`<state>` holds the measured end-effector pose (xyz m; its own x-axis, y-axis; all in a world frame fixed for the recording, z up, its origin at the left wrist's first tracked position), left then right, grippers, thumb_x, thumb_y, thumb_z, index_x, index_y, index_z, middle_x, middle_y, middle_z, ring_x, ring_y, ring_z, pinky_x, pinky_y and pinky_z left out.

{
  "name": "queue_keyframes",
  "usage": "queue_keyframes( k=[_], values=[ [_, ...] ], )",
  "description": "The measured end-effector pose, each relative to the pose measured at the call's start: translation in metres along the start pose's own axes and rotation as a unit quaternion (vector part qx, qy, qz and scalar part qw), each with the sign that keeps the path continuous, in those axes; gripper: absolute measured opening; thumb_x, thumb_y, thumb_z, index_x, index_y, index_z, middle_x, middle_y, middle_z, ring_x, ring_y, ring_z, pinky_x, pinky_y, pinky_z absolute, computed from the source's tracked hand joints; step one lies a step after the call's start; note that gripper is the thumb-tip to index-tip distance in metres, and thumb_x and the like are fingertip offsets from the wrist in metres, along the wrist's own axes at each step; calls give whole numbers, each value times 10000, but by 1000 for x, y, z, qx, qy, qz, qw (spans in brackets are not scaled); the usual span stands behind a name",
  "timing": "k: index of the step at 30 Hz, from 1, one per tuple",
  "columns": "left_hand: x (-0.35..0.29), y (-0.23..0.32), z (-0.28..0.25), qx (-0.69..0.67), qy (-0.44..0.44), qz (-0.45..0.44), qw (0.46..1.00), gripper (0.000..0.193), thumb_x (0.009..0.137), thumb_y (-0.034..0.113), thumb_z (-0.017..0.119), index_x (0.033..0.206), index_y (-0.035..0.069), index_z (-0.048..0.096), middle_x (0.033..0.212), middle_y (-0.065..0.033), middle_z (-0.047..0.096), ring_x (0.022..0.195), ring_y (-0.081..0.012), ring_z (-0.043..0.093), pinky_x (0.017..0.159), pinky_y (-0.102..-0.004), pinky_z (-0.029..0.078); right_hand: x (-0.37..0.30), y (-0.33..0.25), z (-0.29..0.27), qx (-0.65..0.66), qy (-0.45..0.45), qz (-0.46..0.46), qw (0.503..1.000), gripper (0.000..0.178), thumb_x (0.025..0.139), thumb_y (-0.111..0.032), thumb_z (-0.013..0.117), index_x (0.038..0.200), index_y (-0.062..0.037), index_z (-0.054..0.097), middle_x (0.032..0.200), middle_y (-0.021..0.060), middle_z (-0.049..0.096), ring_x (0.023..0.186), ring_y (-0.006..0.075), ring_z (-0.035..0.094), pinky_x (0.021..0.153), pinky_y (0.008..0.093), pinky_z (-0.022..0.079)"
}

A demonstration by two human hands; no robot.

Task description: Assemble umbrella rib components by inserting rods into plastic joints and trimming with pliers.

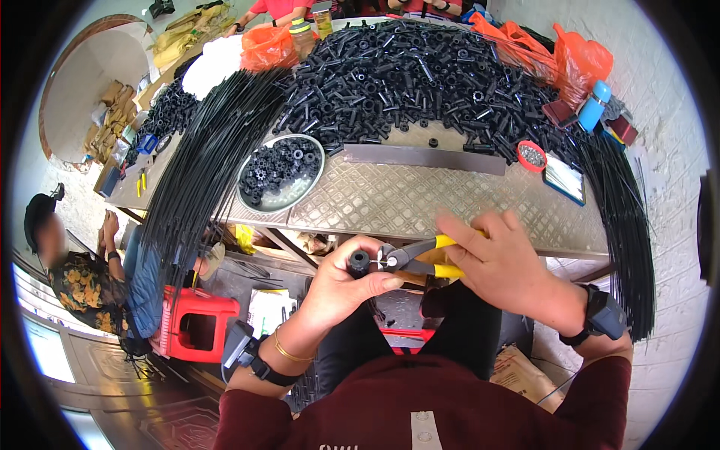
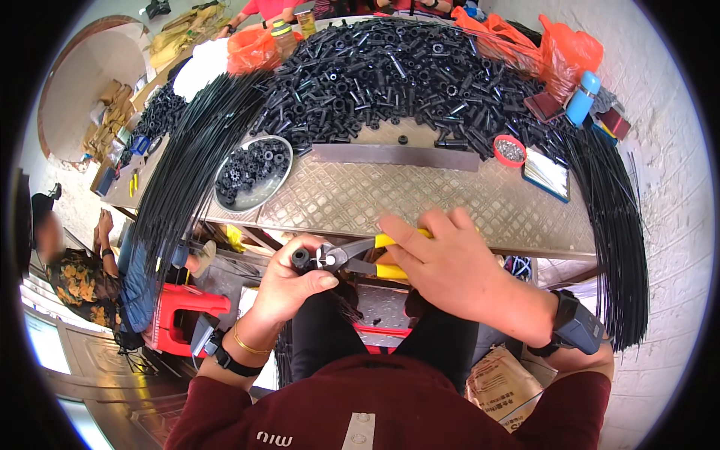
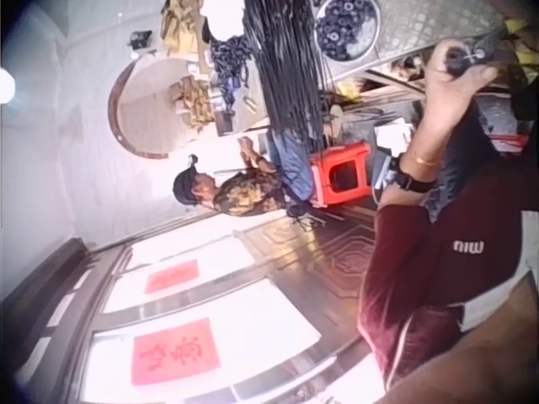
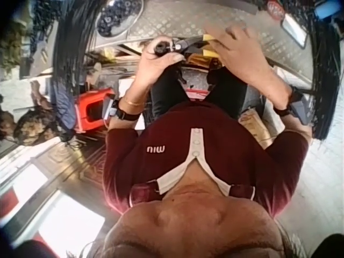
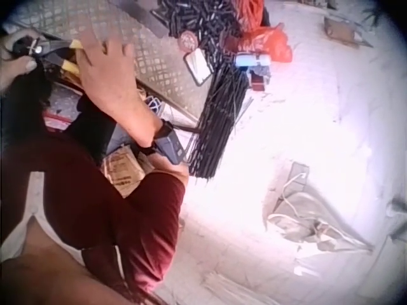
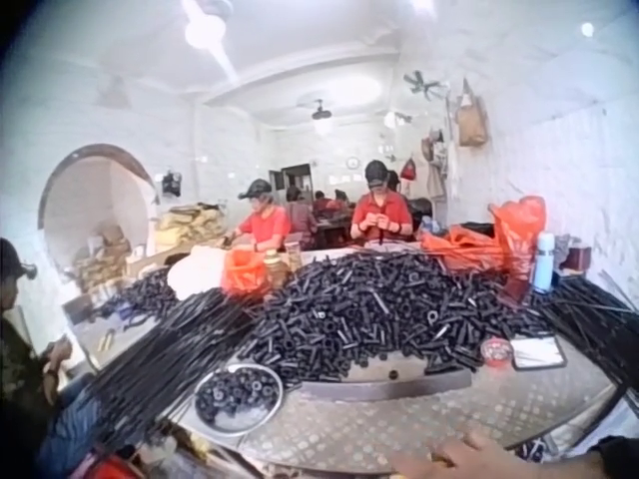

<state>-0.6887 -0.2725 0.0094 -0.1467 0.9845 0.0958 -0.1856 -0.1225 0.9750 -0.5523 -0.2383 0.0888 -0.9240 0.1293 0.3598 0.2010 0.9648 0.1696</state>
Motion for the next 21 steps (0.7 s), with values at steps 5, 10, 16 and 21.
queue_keyframes(
  k=[5,10,16,21],
  values=[
    [-2,7,5,92,-74,16,993,505,661,76,816,1095,61,559,959,12,569,849,-81,504,795,-236,432,-13,-3,20,237,-48,17,970,283,689,-130,697,956,-74,624,1187,65,514,901,256,515,745,347,431],
    [-7,11,14,87,-99,49,990,560,641,119,836,1127,71,561,942,17,566,785,-65,483,738,-206,426,-56,-26,89,688,-380,152,599,281,896,-260,559,1067,-40,601,956,109,638,844,198,627,719,310,493],
    [-15,8,33,114,-176,62,976,450,646,164,838,1013,97,587,808,38,530,682,-26,461,568,-181,382,-89,-73,107,878,-401,187,180,588,850,-307,609,1264,22,350,761,223,627,541,226,632,480,278,514],
    [-7,19,1,95,-23,81,992,297,687,103,792,861,70,553,777,43,505,696,-48,442,637,-201,369,-48,-42,72,785,-310,150,515,472,836,-97,585,1252,6,388,1003,191,605,767,220,642,633,308,531]
  ],
)
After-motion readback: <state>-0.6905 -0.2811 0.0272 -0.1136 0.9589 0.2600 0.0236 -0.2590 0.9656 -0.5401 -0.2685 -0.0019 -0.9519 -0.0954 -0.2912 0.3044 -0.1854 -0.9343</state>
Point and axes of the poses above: each hand's wrist, its own x-axis towards the middle knuckle, its own z-axis out of the palm, y = z × x, the point moved 10 cm from there along x, towards the middle knuckle
